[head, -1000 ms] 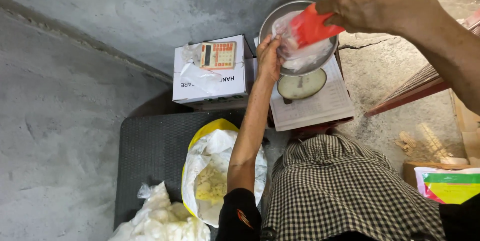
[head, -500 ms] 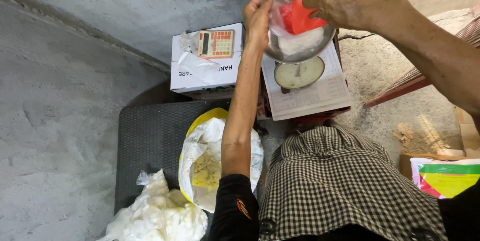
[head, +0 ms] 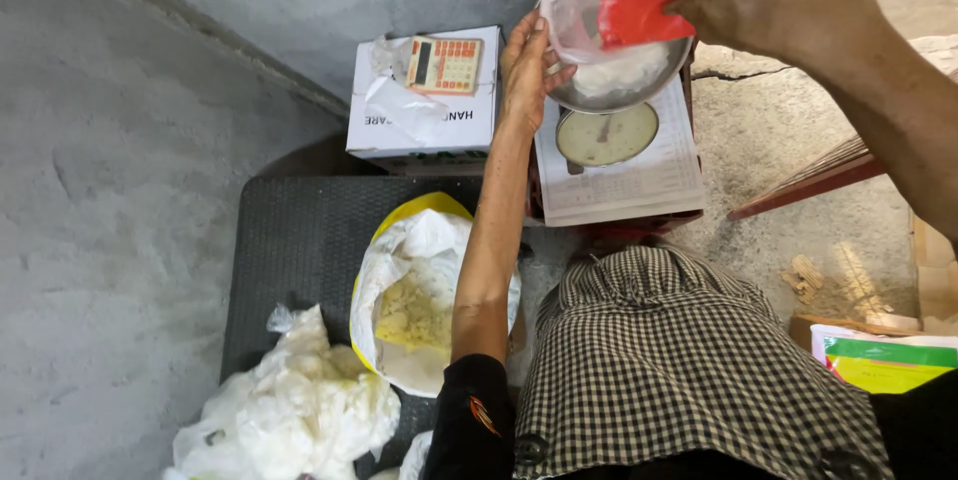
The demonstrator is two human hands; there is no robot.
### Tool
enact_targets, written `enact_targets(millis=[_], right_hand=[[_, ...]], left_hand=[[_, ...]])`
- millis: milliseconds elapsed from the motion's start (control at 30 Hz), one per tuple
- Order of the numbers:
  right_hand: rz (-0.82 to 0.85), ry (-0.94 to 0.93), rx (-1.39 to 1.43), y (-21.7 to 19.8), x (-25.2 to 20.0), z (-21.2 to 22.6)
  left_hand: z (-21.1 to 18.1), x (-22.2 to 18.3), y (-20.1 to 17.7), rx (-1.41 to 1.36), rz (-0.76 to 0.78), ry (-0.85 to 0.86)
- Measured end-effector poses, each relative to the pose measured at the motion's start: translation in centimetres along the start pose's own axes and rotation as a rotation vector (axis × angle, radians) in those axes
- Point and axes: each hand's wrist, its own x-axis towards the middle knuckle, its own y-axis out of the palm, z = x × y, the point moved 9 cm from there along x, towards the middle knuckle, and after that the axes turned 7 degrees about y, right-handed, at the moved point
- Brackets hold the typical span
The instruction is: Weighing a white powdery substance using a scoop and a scale, then packaging it into plastic bags.
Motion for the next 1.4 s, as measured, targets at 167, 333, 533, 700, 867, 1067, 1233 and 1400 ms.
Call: enact_targets(millis=[167, 333, 533, 700, 867, 1067, 1233, 1400], right_hand=[[-0.075, -0.016, 0.031, 3.0, -2.6, -1.8], [-0.261, -0.037, 0.06, 2.2, -5.8, -3.9], [-0.326, 0.027, 0.091, 3.5, -9.2, -5.2], [-0.377, 0.037, 0.226, 5.2, -11.5, -6.8], [-0.315, 0.022, 0.338, 9.3, -12.8, -8.6], [-0.016, 0.218, 1.128, 16.1, -8.3, -6.8], [0.306, 0.093, 1.287, 18.7, -5.0, 2.3], [0.432, -0.171, 1.034, 16.2, -5.4, 15.0]], left_hand=[[-0.4, -2.4, -2.3, 0.007, -0.059, 0.05], [-0.4, -5.3, -4.0, -0.036, -0.109, 0.104], [3.5, -7.9, -4.1, 0.008, -0.142, 0.136], [7.6, -9.0, -1.5, -0.022, -0.09, 0.089], [10.3, -9.4, 0.9, 0.013, -0.082, 0.148], [10.1, -12.2, 0.7, -0.047, -0.194, 0.213], [11.0, -18.8, -7.5, -0.12, -0.44, 0.343], [9.3, -31.7, -19.5, -0.088, -0.924, 0.581]])
